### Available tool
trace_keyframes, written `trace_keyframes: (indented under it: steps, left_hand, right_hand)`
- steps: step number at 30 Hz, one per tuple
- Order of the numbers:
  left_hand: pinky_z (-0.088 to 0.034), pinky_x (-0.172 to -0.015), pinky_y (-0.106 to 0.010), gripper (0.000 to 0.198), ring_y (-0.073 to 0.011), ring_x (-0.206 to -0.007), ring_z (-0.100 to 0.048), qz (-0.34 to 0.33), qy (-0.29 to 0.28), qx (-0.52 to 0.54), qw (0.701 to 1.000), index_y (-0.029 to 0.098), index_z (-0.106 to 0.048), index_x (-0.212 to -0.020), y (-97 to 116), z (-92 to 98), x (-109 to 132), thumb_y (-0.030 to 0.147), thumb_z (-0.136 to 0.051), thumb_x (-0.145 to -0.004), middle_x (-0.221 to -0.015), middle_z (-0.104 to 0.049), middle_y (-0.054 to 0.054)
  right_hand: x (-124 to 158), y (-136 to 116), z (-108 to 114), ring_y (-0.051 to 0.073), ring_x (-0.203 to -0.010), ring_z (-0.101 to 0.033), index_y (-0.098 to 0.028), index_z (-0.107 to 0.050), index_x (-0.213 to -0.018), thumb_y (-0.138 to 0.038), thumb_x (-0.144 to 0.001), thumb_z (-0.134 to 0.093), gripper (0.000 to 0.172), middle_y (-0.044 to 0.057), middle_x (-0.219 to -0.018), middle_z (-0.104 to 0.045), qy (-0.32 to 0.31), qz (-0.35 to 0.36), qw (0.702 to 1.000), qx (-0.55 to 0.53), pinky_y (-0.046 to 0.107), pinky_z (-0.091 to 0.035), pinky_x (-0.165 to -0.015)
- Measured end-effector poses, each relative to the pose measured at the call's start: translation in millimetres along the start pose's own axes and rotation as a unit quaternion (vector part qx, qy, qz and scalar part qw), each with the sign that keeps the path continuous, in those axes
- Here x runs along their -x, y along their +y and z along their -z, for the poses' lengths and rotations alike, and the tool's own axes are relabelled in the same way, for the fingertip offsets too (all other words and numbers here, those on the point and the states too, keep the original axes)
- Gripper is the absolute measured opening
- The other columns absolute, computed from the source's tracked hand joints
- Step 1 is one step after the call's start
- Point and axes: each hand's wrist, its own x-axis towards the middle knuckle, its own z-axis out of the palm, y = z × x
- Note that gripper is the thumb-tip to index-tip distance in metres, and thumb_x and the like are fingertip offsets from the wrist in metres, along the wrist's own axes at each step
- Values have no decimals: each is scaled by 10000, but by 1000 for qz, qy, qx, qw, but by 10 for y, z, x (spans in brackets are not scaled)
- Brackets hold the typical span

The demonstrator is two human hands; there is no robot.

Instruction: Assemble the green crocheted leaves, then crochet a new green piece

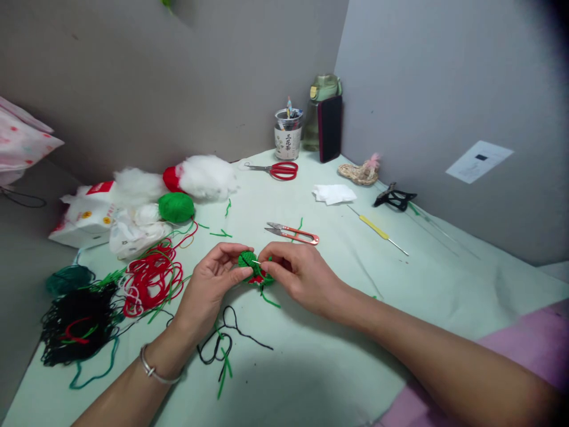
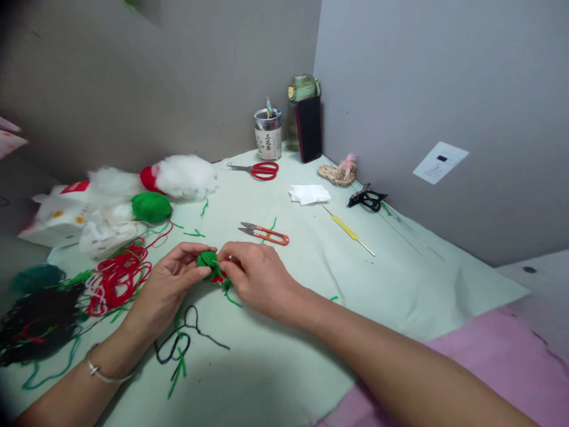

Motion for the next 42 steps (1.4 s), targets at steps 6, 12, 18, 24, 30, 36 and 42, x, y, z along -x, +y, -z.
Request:
trace_keyframes:
  steps: [6,12,18,24,30,36,42]
  left_hand:
    - [-500,-732,-211,309,-121,-799,-632,19,19,65,998,195,-716,-881,80,-52,31,208,-918,-646,-887,-728,4]
    - [-501,-753,-205,303,-123,-824,-639,-4,18,44,999,202,-707,-861,55,-41,61,203,-925,-650,-846,-731,13]
    - [-529,-786,-234,268,-138,-878,-650,-61,23,-13,998,220,-717,-891,-24,-24,59,174,-894,-695,-906,-710,15]
    - [-515,-794,-231,249,-135,-878,-641,-79,27,-32,996,220,-744,-946,-45,-16,20,200,-871,-733,-918,-719,5]
    - [-519,-765,-215,208,-126,-858,-657,-55,3,-33,998,230,-745,-925,-38,-26,32,203,-859,-752,-898,-732,21]
    - [-523,-806,-227,261,-130,-896,-673,-18,-28,-13,999,228,-736,-1015,-58,-17,27,239,-848,-779,-970,-748,8]
    - [-528,-745,-228,410,-119,-835,-690,32,-79,26,996,260,-591,-1086,-30,15,9,188,-844,-772,-961,-752,34]
  right_hand:
    - [-7,71,-144,127,-612,-461,-192,-615,-833,-245,-912,-571,105,-35,-660,-547,-13,-59,975,-215,258,-336,-588]
    - [14,59,-193,136,-641,-478,-191,-611,-821,-288,-909,-588,133,-26,-679,-552,13,-56,971,-231,270,-368,-622]
    - [-11,85,-174,131,-632,-494,-191,-598,-783,-296,-900,-594,157,-24,-671,-557,2,-62,973,-223,265,-364,-609]
    - [-54,171,-99,126,-623,-524,-196,-612,-905,-173,-867,-560,68,-37,-677,-559,-42,-80,976,-196,251,-382,-589]
    - [-49,128,-99,135,-589,-582,-204,-530,-945,-118,-836,-553,140,-41,-670,-599,-56,-122,949,-285,262,-466,-590]
    - [-60,104,-33,146,-659,-588,-207,-578,-936,-200,-910,-566,29,-19,-714,-617,-36,-74,976,-201,268,-444,-623]
    - [-113,107,93,111,-638,-496,-170,-702,-809,-243,-883,-652,115,-15,-714,-621,-10,-40,988,-150,260,-377,-601]
